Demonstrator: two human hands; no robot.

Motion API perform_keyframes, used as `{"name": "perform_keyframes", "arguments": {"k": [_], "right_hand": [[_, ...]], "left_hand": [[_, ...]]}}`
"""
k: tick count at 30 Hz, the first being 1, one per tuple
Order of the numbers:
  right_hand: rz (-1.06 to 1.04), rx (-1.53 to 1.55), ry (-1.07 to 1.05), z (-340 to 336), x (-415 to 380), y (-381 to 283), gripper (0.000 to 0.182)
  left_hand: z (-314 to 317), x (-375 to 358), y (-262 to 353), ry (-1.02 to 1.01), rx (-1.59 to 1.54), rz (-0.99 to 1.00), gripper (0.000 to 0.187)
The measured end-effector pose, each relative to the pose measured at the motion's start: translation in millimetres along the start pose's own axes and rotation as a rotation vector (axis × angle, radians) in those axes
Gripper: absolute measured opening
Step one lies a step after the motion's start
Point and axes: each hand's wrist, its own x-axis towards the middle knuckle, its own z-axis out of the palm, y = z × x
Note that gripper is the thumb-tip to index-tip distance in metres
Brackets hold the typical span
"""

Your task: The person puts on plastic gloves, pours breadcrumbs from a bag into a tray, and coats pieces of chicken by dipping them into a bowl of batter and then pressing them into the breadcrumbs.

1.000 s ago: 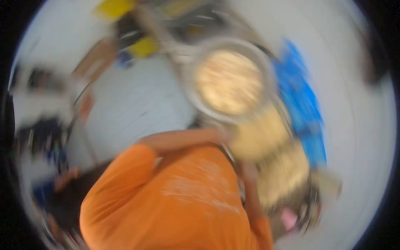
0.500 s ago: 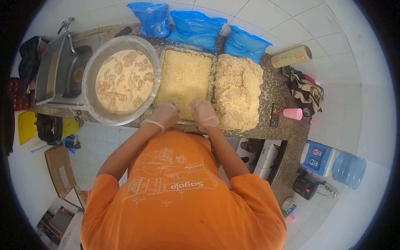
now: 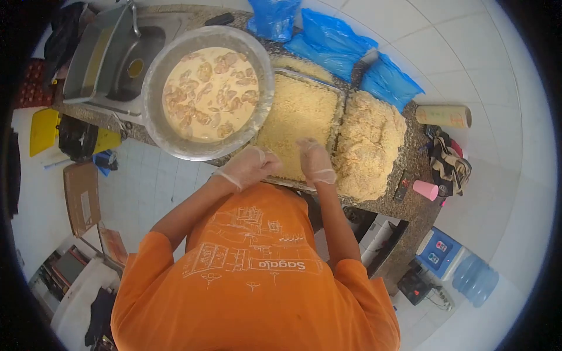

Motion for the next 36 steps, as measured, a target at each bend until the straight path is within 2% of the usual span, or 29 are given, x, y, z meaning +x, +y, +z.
{"name": "perform_keyframes", "arguments": {"k": [1,2,3,4,6,7,8,9,10,11,12,13,14,17,19,20,22,26,28,32,34,35,36], "right_hand": [[0.186,0.002,-0.189,-34,18,-40,0.027],[0.182,-0.006,-0.200,-32,31,-57,0.027],[0.041,0.152,-0.009,-24,49,-72,0.029],[-0.096,0.311,0.183,-19,66,-85,0.031],[-0.589,0.027,0.036,-24,116,-110,0.031],[-0.514,-0.155,-0.132,-13,138,-129,0.028],[-0.433,-0.337,-0.300,2,157,-148,0.024],[-0.439,-0.444,-0.293,20,173,-157,0.022],[-0.448,-0.551,-0.286,37,188,-160,0.020],[-0.442,-0.558,-0.289,54,202,-153,0.020],[-0.539,-0.626,-0.375,72,212,-142,0.020],[-0.635,-0.691,-0.463,76,216,-146,0.020],[-0.630,-0.697,-0.468,76,216,-146,0.020],[-0.592,-0.627,-0.450,59,221,-149,0.016],[-0.297,-0.450,-0.565,39,226,-148,0.023],[-0.299,-0.455,-0.564,25,224,-150,0.023],[0.012,-0.078,-0.540,-6,210,-156,0.027],[0.134,0.079,-0.553,-45,181,-149,0.026],[0.087,0.390,-0.378,-55,163,-126,0.027],[0.163,0.322,-0.200,-103,143,-94,0.027],[0.328,0.036,-0.142,-115,144,-77,0.032],[0.327,0.046,-0.138,-112,149,-71,0.032],[0.270,-0.177,-0.103,-102,155,-67,0.037]], "left_hand": [[-1,-7,-5,0.007,-0.012,-0.004,0.019],[-2,-16,-11,0.288,0.002,0.157,0.018],[-5,-28,-18,0.568,0.018,0.315,0.018],[-14,-45,-17,0.573,0.008,0.310,0.018],[-40,-88,-14,0.449,-0.396,-0.176,0.023],[-46,-103,-26,0.443,-0.404,-0.172,0.023],[-50,-117,-39,0.493,-0.238,-0.194,0.026],[-55,-127,-49,0.543,-0.070,-0.214,0.030],[-62,-134,-52,0.541,-0.076,-0.207,0.030],[-70,-141,-51,0.606,-0.141,-0.213,0.033],[-75,-147,-53,0.671,-0.208,-0.220,0.036],[-78,-153,-57,0.666,-0.216,-0.218,0.036],[-80,-158,-61,0.699,-0.313,-0.207,0.037],[-86,-166,-69,0.755,-0.465,-0.210,0.038],[-87,-168,-73,0.780,-0.513,-0.222,0.038],[-85,-168,-76,0.786,-0.534,-0.211,0.038],[-82,-164,-77,0.796,-0.555,-0.192,0.037],[-70,-153,-73,0.758,-0.553,-0.171,0.038],[-63,-145,-69,0.762,-0.560,-0.142,0.038],[-52,-132,-50,0.750,-0.489,-0.195,0.037],[-44,-126,-43,0.776,-0.453,-0.198,0.036],[-39,-126,-42,0.781,-0.454,-0.204,0.036],[-35,-126,-40,0.789,-0.455,-0.213,0.036]]}}
